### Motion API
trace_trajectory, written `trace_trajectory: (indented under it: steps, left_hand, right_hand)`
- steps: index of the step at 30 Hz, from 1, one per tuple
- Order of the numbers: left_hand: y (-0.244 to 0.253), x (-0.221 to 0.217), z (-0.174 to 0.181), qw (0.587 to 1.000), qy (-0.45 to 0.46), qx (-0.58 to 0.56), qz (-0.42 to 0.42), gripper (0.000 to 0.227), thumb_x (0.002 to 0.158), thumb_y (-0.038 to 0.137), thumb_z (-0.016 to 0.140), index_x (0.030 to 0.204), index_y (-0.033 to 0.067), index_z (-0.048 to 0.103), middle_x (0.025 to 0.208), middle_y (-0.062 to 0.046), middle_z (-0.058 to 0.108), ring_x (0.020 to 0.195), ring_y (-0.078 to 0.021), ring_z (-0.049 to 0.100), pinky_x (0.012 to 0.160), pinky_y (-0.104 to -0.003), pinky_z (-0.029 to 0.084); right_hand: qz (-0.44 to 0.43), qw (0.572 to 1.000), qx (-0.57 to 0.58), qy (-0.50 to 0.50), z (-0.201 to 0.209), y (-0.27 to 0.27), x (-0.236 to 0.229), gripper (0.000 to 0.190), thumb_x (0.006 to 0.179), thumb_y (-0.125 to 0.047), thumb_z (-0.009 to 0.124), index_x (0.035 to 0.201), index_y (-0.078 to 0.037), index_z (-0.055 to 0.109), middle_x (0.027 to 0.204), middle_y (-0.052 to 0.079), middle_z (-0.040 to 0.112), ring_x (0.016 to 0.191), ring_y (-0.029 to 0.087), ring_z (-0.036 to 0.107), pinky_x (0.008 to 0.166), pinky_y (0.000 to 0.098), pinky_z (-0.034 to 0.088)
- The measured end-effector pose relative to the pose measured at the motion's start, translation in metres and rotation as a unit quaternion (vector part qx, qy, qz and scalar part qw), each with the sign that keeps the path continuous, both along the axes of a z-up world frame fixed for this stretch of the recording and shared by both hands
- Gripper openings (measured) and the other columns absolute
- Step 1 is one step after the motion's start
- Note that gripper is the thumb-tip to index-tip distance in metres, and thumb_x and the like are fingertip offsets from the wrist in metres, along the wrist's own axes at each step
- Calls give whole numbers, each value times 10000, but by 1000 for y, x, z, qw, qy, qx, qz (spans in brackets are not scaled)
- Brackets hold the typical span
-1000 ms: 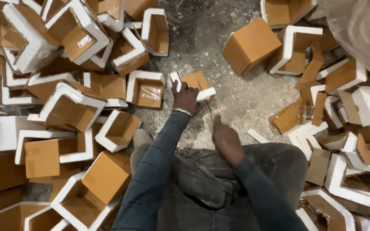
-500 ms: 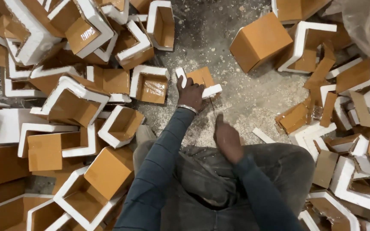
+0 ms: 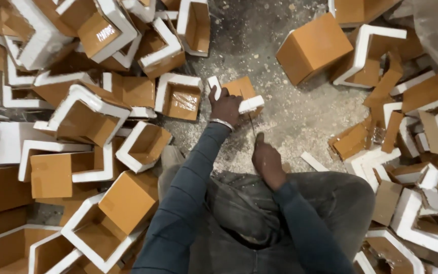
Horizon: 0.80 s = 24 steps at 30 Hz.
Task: The person sits on a concrete floor surrounded by piles of foam corner protectors with cardboard faces. They pick up one piece at a time, hold it steady, and cut through it with a small hand saw, then set the cut piece aside and reach for the next one.
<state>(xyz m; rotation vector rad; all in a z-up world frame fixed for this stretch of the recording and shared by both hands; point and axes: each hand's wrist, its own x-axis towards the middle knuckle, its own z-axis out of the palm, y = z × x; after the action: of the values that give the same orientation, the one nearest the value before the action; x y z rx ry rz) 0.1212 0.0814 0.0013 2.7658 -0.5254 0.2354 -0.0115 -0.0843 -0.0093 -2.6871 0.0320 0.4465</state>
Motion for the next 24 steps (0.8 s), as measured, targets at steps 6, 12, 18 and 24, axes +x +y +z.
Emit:
trace_trajectory:
  steps: [6,12,18,24]
  left_hand:
    - [-1,11,-14,999,27,23,15,206,813,340,748,962,197,763,863,1,728,1159,-231,577,1180,-625,113]
    - [24,46,70,930,362,50,-34,506,680,493,851,1042,156,746,1035,-75,742,1111,-311,659,1031,-544,420]
    - [44,44,41,898,430,-59,-70,770,674,527,862,1255,65,654,1234,-178,709,1114,-347,684,959,-437,524]
    - [-2,-11,95,977,203,-63,13,834,886,769,568,1241,18,643,1105,-251,696,991,-419,687,835,-543,543]
  right_hand:
    - [4,999,31,-43,-54,5,63,428,979,-129,405,1348,80,458,914,309,707,819,504,681,712,596,532]
    - [20,999,1,44,80,11,29,330,1030,-232,414,1242,-3,522,914,298,711,853,492,678,751,604,511]
    - [104,994,-24,-6,69,1,19,336,938,-146,465,1203,53,515,932,297,708,855,473,703,752,563,558]
    - [82,996,-12,16,60,3,28,273,956,-141,460,1152,32,539,945,302,710,905,483,702,779,568,553]
